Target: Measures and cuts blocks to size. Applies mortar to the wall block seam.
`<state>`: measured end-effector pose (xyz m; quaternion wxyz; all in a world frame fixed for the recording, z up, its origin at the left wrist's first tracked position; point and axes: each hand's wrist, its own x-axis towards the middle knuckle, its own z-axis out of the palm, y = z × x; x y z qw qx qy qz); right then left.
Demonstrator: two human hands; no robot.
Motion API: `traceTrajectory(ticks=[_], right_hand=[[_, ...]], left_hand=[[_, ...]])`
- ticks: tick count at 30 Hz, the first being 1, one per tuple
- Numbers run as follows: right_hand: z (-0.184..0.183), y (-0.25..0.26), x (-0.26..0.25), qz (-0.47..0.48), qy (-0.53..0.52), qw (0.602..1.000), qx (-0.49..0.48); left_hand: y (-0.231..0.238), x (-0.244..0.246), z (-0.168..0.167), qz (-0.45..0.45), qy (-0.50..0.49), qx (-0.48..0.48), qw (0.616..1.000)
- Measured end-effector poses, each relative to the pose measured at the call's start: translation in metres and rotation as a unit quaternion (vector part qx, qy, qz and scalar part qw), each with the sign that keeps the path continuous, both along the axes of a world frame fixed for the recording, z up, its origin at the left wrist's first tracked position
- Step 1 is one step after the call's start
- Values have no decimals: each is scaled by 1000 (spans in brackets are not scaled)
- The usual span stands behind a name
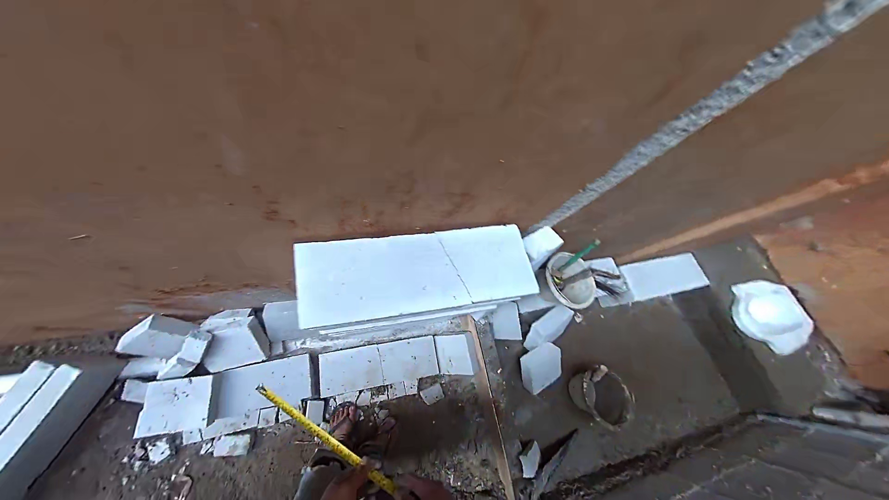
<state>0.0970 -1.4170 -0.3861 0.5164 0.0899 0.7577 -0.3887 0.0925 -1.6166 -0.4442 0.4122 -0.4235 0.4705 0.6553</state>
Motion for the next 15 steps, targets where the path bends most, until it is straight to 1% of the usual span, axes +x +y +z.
traceTrajectory(ticks=[3,6,8,11,13,15], right_hand=[[54,5,-50,89,145,984,46],[75,27,-121,140,315,931,116],[93,46,-186,171,339,914,144],[118,77,-288,229,322,899,191],[119,100,-345,245,327,889,207],[114,117,-392,263,335,879,213]], left_hand=[[-24,-44,47,24,107,-20,994],[-25,-120,79,38,193,-6,980],[-12,-174,90,54,234,9,971],[16,-248,92,80,265,24,961],[31,-280,91,84,265,24,960],[39,-292,89,86,268,22,959]])
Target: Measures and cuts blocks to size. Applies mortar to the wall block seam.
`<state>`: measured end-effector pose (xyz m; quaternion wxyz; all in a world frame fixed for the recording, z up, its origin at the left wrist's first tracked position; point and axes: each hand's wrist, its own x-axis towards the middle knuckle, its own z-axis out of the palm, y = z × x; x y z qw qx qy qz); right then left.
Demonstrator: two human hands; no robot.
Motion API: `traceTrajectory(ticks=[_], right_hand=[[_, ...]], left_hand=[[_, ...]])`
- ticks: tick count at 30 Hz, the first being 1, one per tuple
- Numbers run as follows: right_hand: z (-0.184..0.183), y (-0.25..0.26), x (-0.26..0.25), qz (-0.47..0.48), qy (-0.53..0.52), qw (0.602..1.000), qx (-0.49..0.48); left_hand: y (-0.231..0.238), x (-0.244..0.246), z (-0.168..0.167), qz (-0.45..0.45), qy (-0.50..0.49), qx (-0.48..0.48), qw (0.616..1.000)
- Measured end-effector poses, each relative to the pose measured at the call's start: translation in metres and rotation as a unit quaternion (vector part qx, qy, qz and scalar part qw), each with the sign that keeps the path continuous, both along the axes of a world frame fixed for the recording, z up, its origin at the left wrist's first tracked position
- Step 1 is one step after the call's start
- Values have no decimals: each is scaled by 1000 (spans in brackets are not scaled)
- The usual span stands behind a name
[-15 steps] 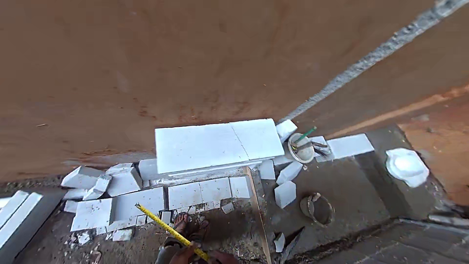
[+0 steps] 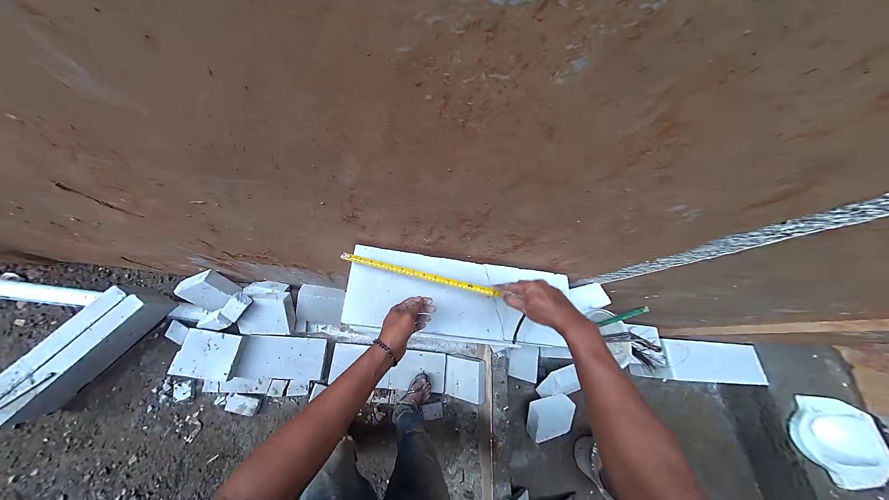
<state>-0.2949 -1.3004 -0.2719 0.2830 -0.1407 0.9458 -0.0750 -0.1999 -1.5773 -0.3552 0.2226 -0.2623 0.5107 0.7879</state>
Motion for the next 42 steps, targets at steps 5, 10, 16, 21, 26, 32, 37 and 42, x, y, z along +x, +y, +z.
traceTrajectory(ticks=[5,10,16,21,26,32,37,42], right_hand=[[-30,28,-72,57,-7,998,6],[-65,48,-92,109,-14,993,-40],[-101,55,-100,121,-11,990,-76],[-101,56,-96,123,6,989,-84],[-90,54,-93,112,1,991,-78],[-87,51,-90,96,-1,994,-56],[-90,51,-91,98,3,994,-49],[-94,51,-90,107,26,992,-55]], left_hand=[[4,50,-25,11,-50,-60,997],[-12,135,-50,108,-194,-145,964],[-22,199,-43,229,-268,-186,917],[-19,206,-33,283,-267,-186,902],[-8,192,-18,298,-242,-168,908],[-8,187,-15,283,-229,-157,918],[-14,189,-18,300,-232,-160,911],[-12,197,-20,318,-237,-155,905]])
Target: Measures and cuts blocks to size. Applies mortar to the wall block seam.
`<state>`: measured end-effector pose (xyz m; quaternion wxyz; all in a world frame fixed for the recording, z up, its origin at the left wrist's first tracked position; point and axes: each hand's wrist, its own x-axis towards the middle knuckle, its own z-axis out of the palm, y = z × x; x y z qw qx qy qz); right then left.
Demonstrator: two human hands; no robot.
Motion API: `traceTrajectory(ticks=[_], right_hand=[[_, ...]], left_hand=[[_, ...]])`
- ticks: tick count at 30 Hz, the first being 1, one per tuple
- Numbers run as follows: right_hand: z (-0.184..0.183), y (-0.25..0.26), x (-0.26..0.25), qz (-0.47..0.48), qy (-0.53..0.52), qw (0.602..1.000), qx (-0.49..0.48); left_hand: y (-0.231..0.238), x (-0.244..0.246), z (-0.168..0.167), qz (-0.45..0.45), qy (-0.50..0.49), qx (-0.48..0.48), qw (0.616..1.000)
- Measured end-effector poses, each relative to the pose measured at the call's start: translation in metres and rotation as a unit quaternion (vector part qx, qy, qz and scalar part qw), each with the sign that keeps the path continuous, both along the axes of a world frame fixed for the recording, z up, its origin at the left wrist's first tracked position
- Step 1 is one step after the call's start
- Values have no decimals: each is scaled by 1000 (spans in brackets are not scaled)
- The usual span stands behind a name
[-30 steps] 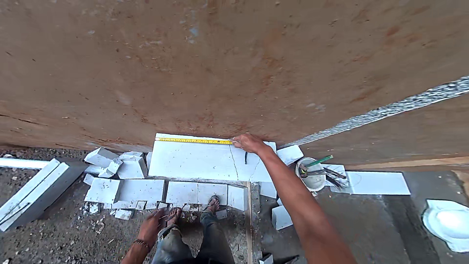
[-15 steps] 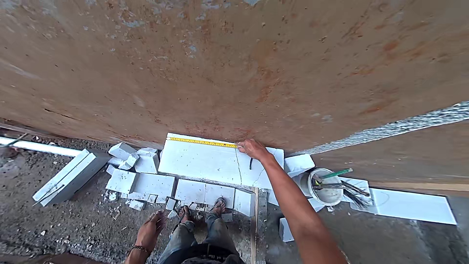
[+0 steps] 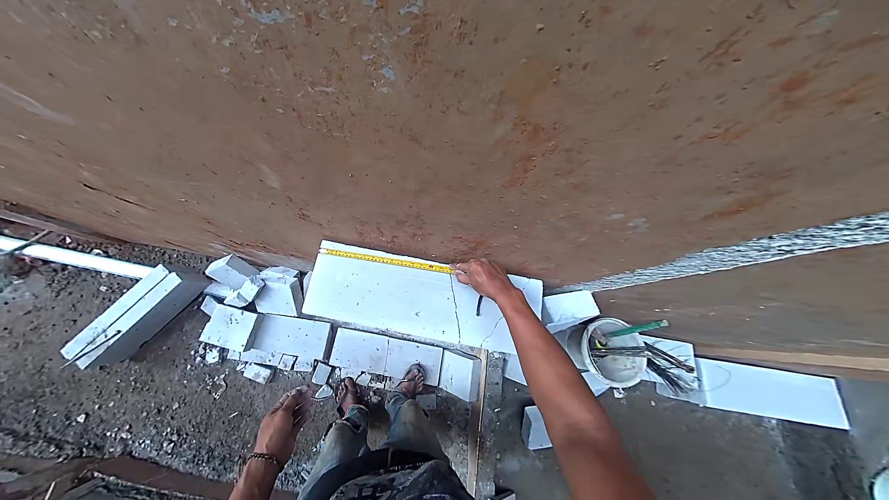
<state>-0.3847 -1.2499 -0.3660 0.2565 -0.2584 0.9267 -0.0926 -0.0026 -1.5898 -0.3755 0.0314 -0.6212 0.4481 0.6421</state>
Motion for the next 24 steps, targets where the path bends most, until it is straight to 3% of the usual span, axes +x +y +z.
traceTrajectory(ticks=[16,21,24], right_hand=[[-6,2,0,-23,-17,1000,-13],[2,-6,60,-80,-80,978,-177],[9,-17,144,-172,-150,924,-307]], left_hand=[[7,-6,5,-17,9,1,1000],[6,-25,11,-39,95,-14,995],[2,-52,24,-88,171,-33,981]])
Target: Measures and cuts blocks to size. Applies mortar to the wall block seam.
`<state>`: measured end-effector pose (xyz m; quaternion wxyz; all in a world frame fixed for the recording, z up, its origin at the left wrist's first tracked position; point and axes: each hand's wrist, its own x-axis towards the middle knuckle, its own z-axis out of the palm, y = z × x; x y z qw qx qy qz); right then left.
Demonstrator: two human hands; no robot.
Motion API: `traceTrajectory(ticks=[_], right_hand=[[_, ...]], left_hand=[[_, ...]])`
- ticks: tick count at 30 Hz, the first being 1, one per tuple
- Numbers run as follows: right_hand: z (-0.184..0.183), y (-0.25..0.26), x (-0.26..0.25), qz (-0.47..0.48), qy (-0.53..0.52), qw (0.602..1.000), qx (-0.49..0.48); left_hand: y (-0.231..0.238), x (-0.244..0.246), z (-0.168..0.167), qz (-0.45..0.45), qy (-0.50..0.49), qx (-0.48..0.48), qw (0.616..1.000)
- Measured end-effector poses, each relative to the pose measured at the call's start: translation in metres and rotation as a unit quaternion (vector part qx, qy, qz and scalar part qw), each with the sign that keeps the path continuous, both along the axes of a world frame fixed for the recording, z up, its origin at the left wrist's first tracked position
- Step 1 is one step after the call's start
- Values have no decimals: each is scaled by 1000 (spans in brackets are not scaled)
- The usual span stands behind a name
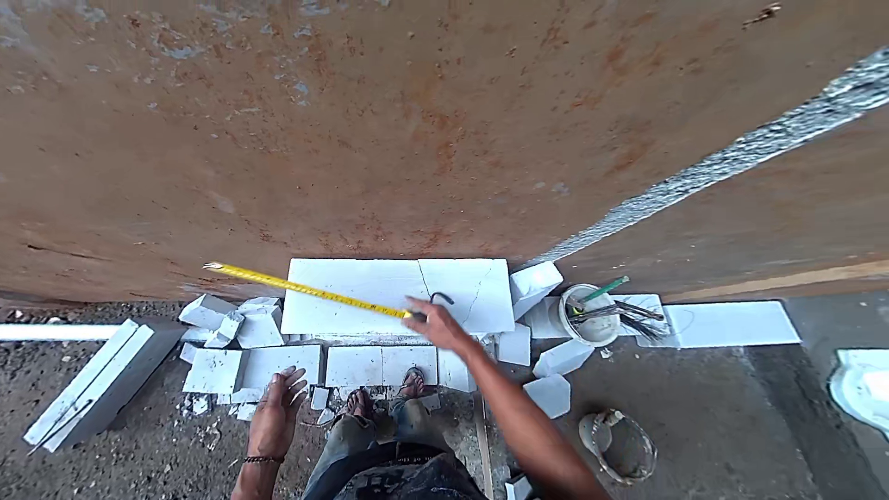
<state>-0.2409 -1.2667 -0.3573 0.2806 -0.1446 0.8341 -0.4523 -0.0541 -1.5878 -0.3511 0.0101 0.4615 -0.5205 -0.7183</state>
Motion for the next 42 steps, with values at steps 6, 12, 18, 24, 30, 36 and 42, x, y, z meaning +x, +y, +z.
traceTrajectory(ticks=[6,12,18,24,30,36,42], right_hand=[[6,-9,121,-303,-42,927,-219],[7,2,104,-602,71,762,-228],[-7,19,17,-758,6,646,-94],[-34,29,-66,-697,-116,651,276],[-46,0,-36,-679,36,671,296],[-86,-93,64,-788,-122,601,-51],[-98,-97,20,-783,-161,575,-175]], left_hand=[[-34,-67,-15,-49,-24,-154,986],[-77,-128,-48,-127,-61,-321,937],[-86,-166,-68,-205,-81,-316,923],[-86,-175,-87,-301,-85,-280,908],[-107,-178,-106,-299,-34,-179,937],[-113,-203,-115,-307,34,-46,950],[-107,-226,-107,-324,42,-56,943]])
